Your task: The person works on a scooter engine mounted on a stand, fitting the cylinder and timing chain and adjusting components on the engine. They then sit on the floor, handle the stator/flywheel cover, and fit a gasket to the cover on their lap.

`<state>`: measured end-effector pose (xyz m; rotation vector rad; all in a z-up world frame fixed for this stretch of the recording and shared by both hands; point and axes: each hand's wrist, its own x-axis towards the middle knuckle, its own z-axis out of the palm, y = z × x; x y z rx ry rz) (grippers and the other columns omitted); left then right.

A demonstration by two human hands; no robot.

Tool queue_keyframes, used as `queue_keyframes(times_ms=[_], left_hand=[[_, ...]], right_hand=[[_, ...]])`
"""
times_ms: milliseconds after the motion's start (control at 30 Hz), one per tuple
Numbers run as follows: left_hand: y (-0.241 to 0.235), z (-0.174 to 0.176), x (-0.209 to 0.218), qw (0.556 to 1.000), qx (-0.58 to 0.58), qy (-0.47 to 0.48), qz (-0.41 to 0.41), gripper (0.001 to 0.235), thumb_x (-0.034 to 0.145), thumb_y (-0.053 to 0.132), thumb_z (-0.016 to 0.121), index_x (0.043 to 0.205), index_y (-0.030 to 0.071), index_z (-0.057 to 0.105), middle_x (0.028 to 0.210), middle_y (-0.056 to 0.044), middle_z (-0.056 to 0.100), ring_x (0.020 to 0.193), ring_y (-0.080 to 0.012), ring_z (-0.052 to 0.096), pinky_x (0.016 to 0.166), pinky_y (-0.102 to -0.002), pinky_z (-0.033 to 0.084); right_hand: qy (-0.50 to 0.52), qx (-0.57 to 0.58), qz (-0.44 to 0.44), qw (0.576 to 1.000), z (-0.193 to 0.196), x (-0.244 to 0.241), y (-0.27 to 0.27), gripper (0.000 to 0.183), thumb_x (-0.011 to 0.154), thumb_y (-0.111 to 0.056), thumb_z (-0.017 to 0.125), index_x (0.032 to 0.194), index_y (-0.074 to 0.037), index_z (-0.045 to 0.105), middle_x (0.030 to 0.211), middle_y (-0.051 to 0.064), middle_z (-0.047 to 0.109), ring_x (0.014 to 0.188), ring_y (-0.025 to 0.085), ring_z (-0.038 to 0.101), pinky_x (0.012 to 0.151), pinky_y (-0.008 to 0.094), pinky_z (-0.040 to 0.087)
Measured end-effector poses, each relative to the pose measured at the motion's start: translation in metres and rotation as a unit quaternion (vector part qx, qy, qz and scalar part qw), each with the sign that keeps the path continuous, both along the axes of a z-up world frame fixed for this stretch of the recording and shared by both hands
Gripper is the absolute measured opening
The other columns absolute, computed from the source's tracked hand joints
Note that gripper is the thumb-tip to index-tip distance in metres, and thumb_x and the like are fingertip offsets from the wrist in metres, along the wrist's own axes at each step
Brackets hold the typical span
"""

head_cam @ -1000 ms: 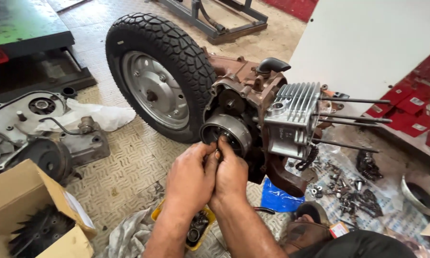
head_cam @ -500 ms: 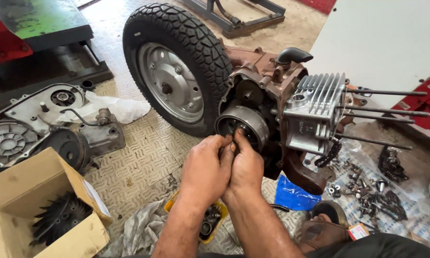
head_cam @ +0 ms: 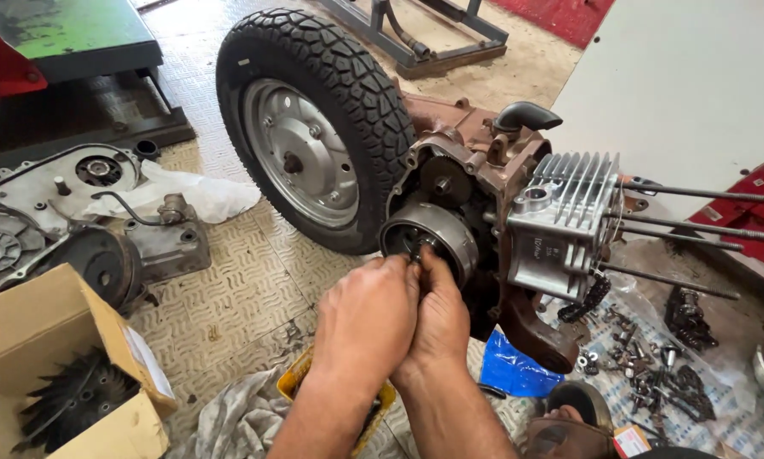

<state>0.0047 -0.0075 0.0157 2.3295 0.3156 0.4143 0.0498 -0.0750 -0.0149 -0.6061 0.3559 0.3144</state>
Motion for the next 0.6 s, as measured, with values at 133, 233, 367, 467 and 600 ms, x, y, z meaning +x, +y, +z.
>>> queue_keyframes(times_ms=[133, 233, 367, 467, 600], left_hand=[[0.004, -0.012, 0.008, 0.996, 0.083, -0.024, -0.006, 0.031, 0.102, 0.028, 0.049, 0.093, 0.005, 0.066, 0.093, -0.02, 0.073, 0.086, -0.0417, 0.071, 0.076, -0.054, 0.055], [0.008, -0.006, 0.01, 0.997, 0.035, 0.047, -0.042, 0.033, 0.104, 0.032, 0.046, 0.094, 0.007, 0.066, 0.089, -0.021, 0.073, 0.086, -0.0448, 0.07, 0.08, -0.056, 0.053], [0.012, -0.003, 0.011, 0.998, -0.031, 0.028, -0.048, 0.033, 0.099, 0.033, 0.05, 0.091, 0.007, 0.069, 0.09, -0.02, 0.074, 0.086, -0.0448, 0.069, 0.079, -0.056, 0.053], [0.014, -0.001, 0.011, 0.996, -0.057, 0.041, -0.05, 0.033, 0.098, 0.034, 0.052, 0.091, 0.007, 0.07, 0.09, -0.019, 0.074, 0.086, -0.044, 0.069, 0.078, -0.056, 0.053], [0.014, -0.005, 0.013, 0.996, -0.073, 0.022, -0.053, 0.033, 0.097, 0.035, 0.054, 0.094, 0.008, 0.073, 0.09, -0.019, 0.075, 0.087, -0.0443, 0.069, 0.078, -0.055, 0.053]], right_hand=[[-0.007, 0.008, 0.019, 1.0, -0.01, 0.007, -0.001, 0.026, 0.097, -0.028, 0.067, 0.081, -0.007, 0.067, 0.074, 0.001, 0.066, 0.069, 0.015, 0.062, 0.067, 0.028, 0.053], [0.005, -0.055, -0.019, 0.998, -0.003, 0.002, 0.002, 0.023, 0.096, -0.024, 0.071, 0.083, -0.005, 0.069, 0.076, 0.001, 0.067, 0.07, 0.014, 0.061, 0.066, 0.029, 0.051], [0.001, -0.1, -0.044, 0.994, 0.0, -0.001, 0.006, 0.026, 0.095, -0.026, 0.068, 0.086, -0.002, 0.07, 0.078, 0.003, 0.068, 0.071, 0.016, 0.063, 0.065, 0.03, 0.052], [-0.008, -0.099, -0.057, 0.993, -0.002, -0.001, 0.009, 0.027, 0.095, -0.026, 0.067, 0.087, -0.001, 0.07, 0.08, 0.005, 0.069, 0.072, 0.017, 0.064, 0.066, 0.031, 0.052], [-0.019, -0.09, -0.07, 0.993, -0.004, 0.0, 0.01, 0.028, 0.095, -0.026, 0.065, 0.088, 0.0, 0.071, 0.081, 0.006, 0.07, 0.073, 0.018, 0.064, 0.067, 0.031, 0.053]])
